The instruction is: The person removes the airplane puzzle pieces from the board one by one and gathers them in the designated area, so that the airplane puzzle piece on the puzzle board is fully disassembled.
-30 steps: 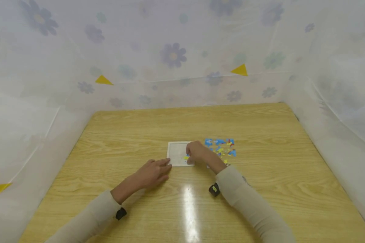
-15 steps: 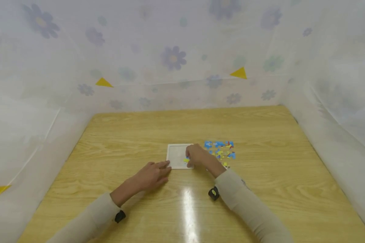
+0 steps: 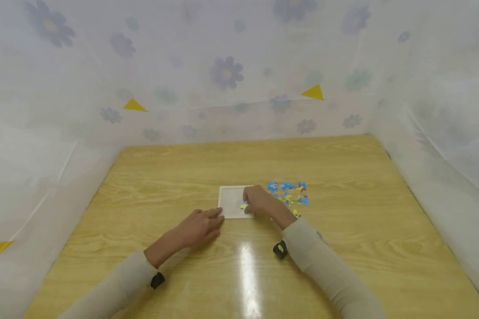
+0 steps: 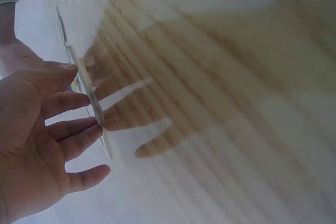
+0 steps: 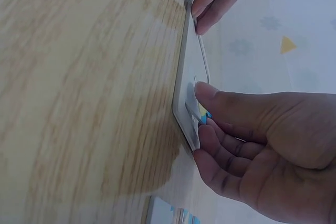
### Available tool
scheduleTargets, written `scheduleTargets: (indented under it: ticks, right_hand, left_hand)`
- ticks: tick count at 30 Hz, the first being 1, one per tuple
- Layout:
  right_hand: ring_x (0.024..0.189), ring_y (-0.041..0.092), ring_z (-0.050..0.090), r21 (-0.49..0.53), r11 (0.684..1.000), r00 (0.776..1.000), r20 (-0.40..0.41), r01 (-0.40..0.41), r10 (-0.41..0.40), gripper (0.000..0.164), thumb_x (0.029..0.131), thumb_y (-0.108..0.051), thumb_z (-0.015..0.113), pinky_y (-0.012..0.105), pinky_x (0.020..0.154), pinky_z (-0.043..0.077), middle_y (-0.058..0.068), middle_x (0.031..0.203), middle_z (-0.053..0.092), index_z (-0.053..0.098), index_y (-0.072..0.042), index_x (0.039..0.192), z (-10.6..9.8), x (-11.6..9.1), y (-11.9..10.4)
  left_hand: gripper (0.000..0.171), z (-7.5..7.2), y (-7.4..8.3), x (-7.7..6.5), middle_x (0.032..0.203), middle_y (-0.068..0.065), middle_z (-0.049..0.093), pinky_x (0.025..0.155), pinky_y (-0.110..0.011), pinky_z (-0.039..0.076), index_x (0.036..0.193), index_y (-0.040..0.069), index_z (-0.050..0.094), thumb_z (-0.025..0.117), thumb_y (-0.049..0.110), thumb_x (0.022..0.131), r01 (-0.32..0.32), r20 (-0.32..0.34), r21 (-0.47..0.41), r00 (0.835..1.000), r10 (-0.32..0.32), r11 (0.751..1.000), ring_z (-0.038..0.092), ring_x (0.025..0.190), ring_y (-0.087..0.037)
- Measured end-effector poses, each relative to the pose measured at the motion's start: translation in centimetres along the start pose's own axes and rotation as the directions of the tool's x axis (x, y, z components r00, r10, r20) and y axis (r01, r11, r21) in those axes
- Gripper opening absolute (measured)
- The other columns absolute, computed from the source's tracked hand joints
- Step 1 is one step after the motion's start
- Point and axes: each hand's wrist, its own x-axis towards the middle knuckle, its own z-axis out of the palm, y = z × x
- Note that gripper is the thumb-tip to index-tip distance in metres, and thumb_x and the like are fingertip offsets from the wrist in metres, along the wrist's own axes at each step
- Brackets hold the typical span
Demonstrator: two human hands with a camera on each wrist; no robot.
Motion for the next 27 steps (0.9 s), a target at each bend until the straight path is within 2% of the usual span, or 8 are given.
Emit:
scheduleTargets:
  ticks: [7,17,27]
  right_hand:
    - [0.075,0.014,0.056,-0.021,0.999,0.999,-0.023,0.026,-0.026,0.005,0.091,-0.005,0.059,0.027,0.067,0.048,0.007,0.087,0.063,0.060,-0.002,0.095,-0.15,-0.13,-0.04]
    - [0.073,0.013,0.053,-0.017,1.000,1.000,-0.022,0.021,-0.021,0.009,0.097,-0.007,0.051,0.025,0.066,0.046,0.008,0.088,0.063,0.059,-0.002,0.095,-0.45,-0.07,-0.33]
    - [0.074,0.015,0.051,0.001,1.000,1.000,-0.008,0.002,-0.002,0.012,0.099,-0.008,0.047,0.026,0.065,0.044,0.009,0.092,0.062,0.057,-0.002,0.098,-1.04,-0.48,-0.35]
  left_hand:
    - [0.043,0.24,0.06,0.01,0.143,-0.011,0.049,0.095,-0.046,0.048,0.130,0.012,0.057,0.055,0.037,0.095,0.008,0.029,-0.001,1.000,-0.008,1.000,0.051,0.128,-0.023]
    - [0.042,-0.02,-0.14,-0.03,0.141,-0.011,0.051,0.094,-0.046,0.048,0.129,0.011,0.058,0.056,0.036,0.095,0.007,0.001,0.006,1.000,-0.007,1.000,0.052,0.127,-0.023]
    - [0.044,0.09,-0.06,0.05,0.143,-0.010,0.049,0.098,-0.046,0.046,0.132,0.012,0.056,0.054,0.037,0.095,0.020,0.020,0.003,1.000,-0.020,1.000,0.050,0.130,-0.021]
